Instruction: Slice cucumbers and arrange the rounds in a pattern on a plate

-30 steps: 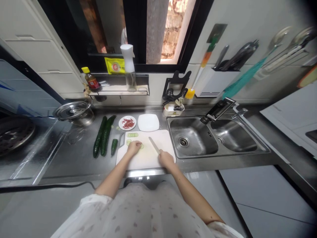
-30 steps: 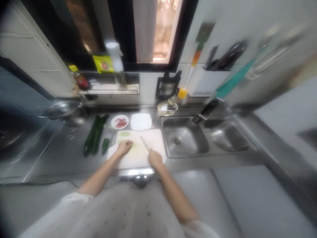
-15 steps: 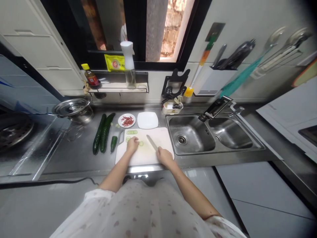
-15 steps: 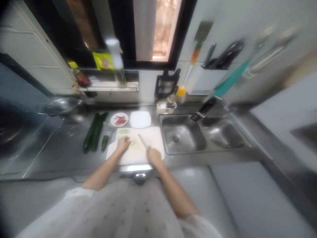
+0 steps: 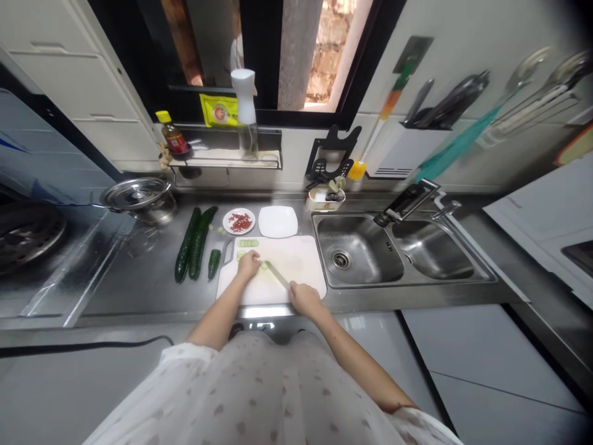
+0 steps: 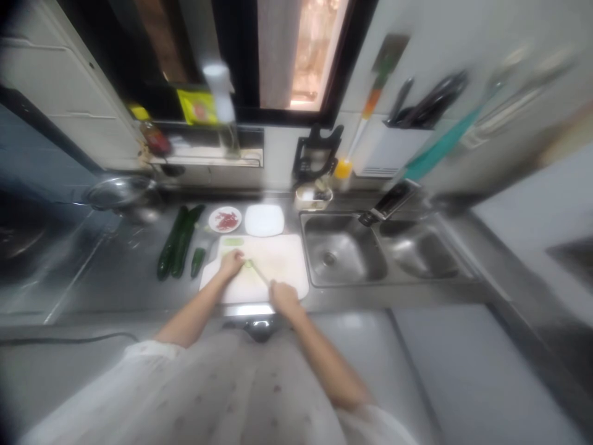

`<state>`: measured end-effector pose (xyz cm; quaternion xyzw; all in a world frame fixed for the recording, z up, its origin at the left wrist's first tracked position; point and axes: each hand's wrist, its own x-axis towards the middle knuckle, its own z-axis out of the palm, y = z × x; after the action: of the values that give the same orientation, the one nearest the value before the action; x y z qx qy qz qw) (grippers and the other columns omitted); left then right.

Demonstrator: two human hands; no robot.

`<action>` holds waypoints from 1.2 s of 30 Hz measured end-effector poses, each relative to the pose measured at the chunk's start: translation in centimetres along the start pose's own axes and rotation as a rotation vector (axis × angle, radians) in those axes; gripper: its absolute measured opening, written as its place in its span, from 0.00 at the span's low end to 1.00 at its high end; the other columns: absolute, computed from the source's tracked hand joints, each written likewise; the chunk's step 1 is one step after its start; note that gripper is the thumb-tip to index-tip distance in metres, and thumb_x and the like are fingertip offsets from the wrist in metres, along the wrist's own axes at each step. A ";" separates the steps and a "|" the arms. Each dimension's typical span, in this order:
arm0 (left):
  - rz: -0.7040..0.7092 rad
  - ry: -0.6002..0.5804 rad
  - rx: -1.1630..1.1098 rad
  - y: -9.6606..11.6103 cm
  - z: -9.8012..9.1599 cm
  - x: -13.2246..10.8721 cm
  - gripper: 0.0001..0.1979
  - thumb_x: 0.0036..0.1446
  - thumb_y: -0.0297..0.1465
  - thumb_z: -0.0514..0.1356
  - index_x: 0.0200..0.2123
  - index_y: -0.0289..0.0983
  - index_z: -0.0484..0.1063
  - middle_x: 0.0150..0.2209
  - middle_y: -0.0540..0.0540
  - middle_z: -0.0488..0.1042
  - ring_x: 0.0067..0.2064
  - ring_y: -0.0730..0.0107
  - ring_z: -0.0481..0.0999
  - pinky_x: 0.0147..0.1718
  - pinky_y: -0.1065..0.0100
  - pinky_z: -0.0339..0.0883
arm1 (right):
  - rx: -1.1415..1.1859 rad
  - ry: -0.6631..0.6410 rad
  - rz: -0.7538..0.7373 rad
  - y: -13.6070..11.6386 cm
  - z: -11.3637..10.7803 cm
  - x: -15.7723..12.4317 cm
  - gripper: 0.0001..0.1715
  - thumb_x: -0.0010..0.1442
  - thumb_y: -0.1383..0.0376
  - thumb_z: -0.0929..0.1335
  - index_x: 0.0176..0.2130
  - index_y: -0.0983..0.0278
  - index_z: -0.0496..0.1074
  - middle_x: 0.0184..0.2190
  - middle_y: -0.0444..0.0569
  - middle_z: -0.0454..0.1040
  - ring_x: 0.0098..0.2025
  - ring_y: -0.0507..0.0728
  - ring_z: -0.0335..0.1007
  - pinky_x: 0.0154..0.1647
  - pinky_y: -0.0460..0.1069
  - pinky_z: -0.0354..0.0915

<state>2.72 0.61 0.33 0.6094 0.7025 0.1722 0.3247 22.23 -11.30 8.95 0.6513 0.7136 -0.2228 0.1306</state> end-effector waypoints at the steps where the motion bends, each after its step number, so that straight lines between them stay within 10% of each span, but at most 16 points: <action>1: 0.002 0.001 0.000 0.0 0.0 0.0 0.11 0.49 0.24 0.62 0.39 0.36 0.74 0.33 0.47 0.76 0.37 0.69 0.74 0.40 0.72 0.62 | -0.001 -0.005 -0.001 0.0 0.0 0.0 0.19 0.68 0.63 0.53 0.47 0.64 0.68 0.40 0.56 0.76 0.42 0.59 0.73 0.39 0.50 0.61; 36: -0.018 -0.014 0.027 0.0 0.1 0.3 0.11 0.49 0.26 0.62 0.38 0.37 0.73 0.31 0.49 0.75 0.37 0.69 0.74 0.38 0.72 0.63 | -0.001 -0.077 -0.029 -0.8 0.0 1.5 0.18 0.64 0.69 0.55 0.48 0.67 0.68 0.42 0.61 0.75 0.44 0.61 0.74 0.39 0.52 0.65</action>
<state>2.73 0.92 0.18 0.6085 0.7080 0.1556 0.3229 21.25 -10.06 8.40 0.6317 0.7176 -0.2491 0.1550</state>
